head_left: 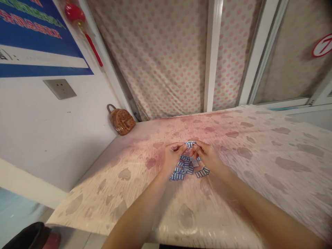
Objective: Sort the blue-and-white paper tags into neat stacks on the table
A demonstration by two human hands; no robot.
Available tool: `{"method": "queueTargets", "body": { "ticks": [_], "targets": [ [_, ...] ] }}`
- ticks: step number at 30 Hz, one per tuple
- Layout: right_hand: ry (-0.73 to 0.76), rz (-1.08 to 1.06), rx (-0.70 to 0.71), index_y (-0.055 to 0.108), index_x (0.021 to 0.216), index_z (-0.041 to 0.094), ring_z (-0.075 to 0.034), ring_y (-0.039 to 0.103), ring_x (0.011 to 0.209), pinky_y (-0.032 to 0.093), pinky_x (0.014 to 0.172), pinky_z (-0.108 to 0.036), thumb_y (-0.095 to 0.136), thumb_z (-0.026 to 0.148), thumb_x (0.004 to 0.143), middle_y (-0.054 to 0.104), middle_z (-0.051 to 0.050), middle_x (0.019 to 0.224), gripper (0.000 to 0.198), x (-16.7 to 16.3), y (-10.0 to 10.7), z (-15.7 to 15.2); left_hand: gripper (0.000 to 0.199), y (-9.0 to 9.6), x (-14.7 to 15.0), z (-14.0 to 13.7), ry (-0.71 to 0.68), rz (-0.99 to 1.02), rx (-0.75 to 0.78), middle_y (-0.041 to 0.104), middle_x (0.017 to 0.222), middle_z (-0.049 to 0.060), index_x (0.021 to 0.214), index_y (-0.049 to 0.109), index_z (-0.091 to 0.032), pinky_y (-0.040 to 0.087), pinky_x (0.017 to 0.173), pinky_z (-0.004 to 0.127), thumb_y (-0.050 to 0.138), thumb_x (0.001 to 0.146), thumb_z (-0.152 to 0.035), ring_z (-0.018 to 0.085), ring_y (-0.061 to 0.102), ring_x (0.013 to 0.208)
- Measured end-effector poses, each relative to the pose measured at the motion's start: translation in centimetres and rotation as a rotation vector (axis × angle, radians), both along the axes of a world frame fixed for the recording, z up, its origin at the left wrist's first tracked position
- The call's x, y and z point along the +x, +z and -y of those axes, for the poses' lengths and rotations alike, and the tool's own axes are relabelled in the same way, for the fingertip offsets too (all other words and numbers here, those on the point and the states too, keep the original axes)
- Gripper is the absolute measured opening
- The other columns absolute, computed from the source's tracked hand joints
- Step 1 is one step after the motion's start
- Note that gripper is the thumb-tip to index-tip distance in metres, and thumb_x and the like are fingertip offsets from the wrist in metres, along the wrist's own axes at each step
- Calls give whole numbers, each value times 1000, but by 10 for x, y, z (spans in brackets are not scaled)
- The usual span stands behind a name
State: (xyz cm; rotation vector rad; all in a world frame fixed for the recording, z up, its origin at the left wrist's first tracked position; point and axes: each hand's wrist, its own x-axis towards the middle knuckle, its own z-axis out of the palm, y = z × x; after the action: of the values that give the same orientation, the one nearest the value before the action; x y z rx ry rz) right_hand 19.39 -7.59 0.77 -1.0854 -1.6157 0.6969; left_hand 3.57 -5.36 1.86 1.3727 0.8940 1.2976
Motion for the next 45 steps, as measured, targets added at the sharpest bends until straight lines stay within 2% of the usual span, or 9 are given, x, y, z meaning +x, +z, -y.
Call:
{"method": "queueTargets", "body": {
  "ticks": [4, 6, 9, 11, 19, 23, 27, 31, 45],
  "targets": [
    [60, -97, -45, 55, 74, 21, -13, 56, 52, 46, 55, -27, 43, 37, 94, 64, -1, 65, 28, -1, 3, -1, 25, 3, -3, 0, -9, 3, -25, 73, 74, 5, 81, 77, -14, 51, 67, 24, 78, 72, -38, 13, 63, 66],
    [62, -105, -27, 58, 91, 21, -14, 57, 55, 47, 56, -27, 50, 37, 91, 63, 1, 66, 18, 0, 5, 1, 25, 5, -5, 0, -10, -2, -35, 72, 72, 4, 81, 77, -15, 49, 65, 24, 78, 72, -39, 13, 62, 65],
    [-13, 10, 78, 55, 120, 23, -17, 61, 69, 49, 65, -29, 58, 33, 88, 64, 1, 76, 34, 2, 11, 4, 26, 11, -8, 1, -9, -1, -54, 71, 69, 4, 78, 76, -15, 49, 62, 24, 78, 71, -40, 14, 62, 63],
    [-59, 112, 129, 56, 124, 24, -17, 62, 75, 49, 69, -30, 57, 31, 89, 65, -1, 82, 37, 4, 14, 7, 28, 15, -9, 2, -13, 4, -67, 70, 67, 4, 76, 76, -15, 49, 62, 25, 79, 70, -41, 14, 61, 62],
    [-85, 178, 112, 58, 124, 25, -19, 66, 75, 50, 69, -31, 51, 32, 93, 67, 0, 82, 32, 6, 15, 11, 29, 18, -10, 4, -31, 15, -99, 71, 68, 4, 79, 77, -15, 49, 62, 25, 80, 68, -41, 13, 60, 61],
    [-23, -3, 68, 58, 123, 22, -18, 66, 75, 52, 70, -32, 57, 37, 89, 68, -1, 81, 37, 5, 11, 5, 26, 19, -10, 5, -8, 25, -63, 71, 68, 3, 79, 77, -15, 49, 64, 24, 79, 70, -39, 13, 61, 61],
    [86, -291, -105, 64, 101, 19, -17, 64, 68, 52, 62, -29, 58, 54, 87, 71, -5, 81, 38, 7, 12, -1, 28, 17, -10, 3, 9, 23, -43, 72, 70, 4, 81, 77, -15, 50, 65, 25, 80, 70, -41, 14, 62, 64],
    [154, -443, -219, 64, 88, 19, -15, 62, 71, 51, 66, -27, 67, 56, 80, 71, -6, 83, 37, 6, 18, 3, 29, 15, -9, 2, -23, 16, -46, 73, 73, 4, 82, 77, -16, 51, 66, 26, 80, 70, -43, 14, 64, 66],
    [185, -492, -240, 63, 82, 18, -12, 57, 69, 48, 65, -25, 69, 53, 80, 68, -4, 80, 35, 5, 18, 4, 29, 12, -8, 4, -24, 2, -44, 74, 75, 4, 84, 78, -18, 52, 66, 26, 79, 72, -43, 15, 64, 66]
  ]
}}
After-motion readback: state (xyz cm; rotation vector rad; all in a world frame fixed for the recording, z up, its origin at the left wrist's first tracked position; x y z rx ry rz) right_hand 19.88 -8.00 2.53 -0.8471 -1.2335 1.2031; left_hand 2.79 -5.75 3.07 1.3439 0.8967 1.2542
